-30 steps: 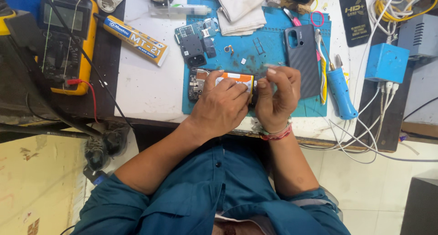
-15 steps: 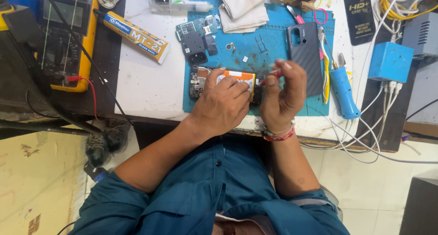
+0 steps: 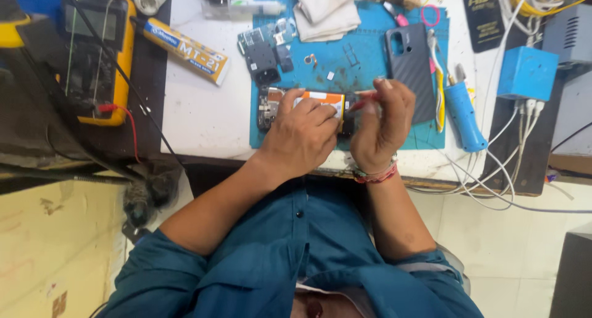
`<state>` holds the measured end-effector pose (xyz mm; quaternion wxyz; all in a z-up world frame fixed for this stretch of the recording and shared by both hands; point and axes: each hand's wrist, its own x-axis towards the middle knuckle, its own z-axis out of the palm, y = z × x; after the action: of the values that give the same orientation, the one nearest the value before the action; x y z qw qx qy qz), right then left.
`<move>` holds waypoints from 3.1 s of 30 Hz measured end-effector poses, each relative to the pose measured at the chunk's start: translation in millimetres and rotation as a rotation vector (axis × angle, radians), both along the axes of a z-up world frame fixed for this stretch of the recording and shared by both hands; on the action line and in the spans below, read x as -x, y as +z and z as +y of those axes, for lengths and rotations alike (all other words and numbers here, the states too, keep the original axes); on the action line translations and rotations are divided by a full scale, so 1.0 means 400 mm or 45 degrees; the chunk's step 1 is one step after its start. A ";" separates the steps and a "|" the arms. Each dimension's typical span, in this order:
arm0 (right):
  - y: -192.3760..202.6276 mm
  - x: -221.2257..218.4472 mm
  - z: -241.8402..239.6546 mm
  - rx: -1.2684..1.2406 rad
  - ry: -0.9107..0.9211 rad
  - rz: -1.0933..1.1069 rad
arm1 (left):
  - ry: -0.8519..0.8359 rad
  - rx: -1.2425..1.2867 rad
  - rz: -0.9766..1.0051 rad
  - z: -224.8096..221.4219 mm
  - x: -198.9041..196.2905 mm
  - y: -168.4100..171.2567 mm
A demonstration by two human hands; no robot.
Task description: The person uses a red plastic spudger to pry and disconnect the battery connector on a disassembled smartphone. They then use a pink plastic spudger to lift the battery and remove it from the device, placing it on the workbench.
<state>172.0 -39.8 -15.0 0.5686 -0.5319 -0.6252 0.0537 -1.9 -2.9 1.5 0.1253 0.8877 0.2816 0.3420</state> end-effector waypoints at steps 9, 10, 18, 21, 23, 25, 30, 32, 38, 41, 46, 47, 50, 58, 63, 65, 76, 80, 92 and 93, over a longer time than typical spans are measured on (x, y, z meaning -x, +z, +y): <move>-0.030 -0.002 0.005 0.015 0.160 0.345 | -0.016 0.032 -0.097 -0.001 0.004 0.001; -0.030 0.001 0.008 0.011 0.131 0.371 | 0.001 0.026 -0.102 0.005 0.002 0.005; -0.032 -0.010 -0.038 -0.026 0.277 0.893 | 0.052 0.033 -0.097 -0.002 0.001 0.000; -0.035 -0.015 -0.064 -0.047 0.182 0.808 | 0.059 0.045 -0.064 -0.002 0.000 -0.004; -0.036 -0.023 -0.082 -0.070 0.111 0.697 | 0.079 0.024 -0.052 -0.007 0.000 -0.010; -0.033 -0.028 -0.095 -0.051 0.088 0.652 | 0.092 0.017 -0.049 -0.004 0.000 -0.012; -0.038 -0.024 -0.113 -0.035 0.066 0.533 | 0.102 0.034 -0.036 -0.009 0.000 -0.020; -0.040 -0.023 -0.109 -0.047 0.068 0.503 | 0.101 0.034 -0.035 -0.009 0.001 -0.021; -0.034 -0.022 -0.106 -0.018 0.115 0.482 | 0.110 0.039 -0.035 -0.008 0.000 -0.021; -0.031 -0.018 -0.105 -0.005 0.113 0.447 | 0.117 0.043 -0.033 -0.008 0.000 -0.022; -0.013 -0.017 -0.097 -0.043 0.127 0.230 | 0.107 0.063 -0.037 -0.009 0.000 -0.018; -0.010 -0.017 -0.096 -0.046 0.118 0.157 | 0.108 0.059 -0.039 -0.009 0.000 -0.018; -0.001 -0.026 -0.089 -0.246 0.009 -0.350 | 0.108 0.063 -0.044 -0.007 0.001 -0.020; 0.018 -0.023 -0.079 -0.018 0.280 0.026 | 0.094 0.046 -0.033 -0.005 0.001 -0.023; 0.029 -0.012 -0.067 -0.151 0.134 -0.118 | 0.259 -0.008 0.128 0.047 0.020 0.000; 0.030 -0.008 -0.069 -0.104 0.128 0.045 | 0.378 -0.004 0.186 0.087 0.019 0.014; 0.004 -0.051 -0.073 -0.047 0.178 0.086 | -0.454 0.784 -0.511 -0.042 -0.043 0.017; 0.010 -0.052 -0.076 -0.053 0.234 -0.059 | -0.393 0.849 -0.425 -0.017 -0.067 -0.012; 0.008 -0.046 -0.076 -0.119 0.253 -0.073 | -0.362 0.908 -0.493 -0.028 -0.069 0.017; 0.009 -0.046 -0.078 -0.113 0.257 -0.079 | -0.249 1.008 -0.364 -0.027 -0.069 0.016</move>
<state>190.3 -71.0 -11.3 0.5637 -0.4420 -0.6947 0.0665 25.9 -13.7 8.1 0.5259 0.7374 0.2854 0.3135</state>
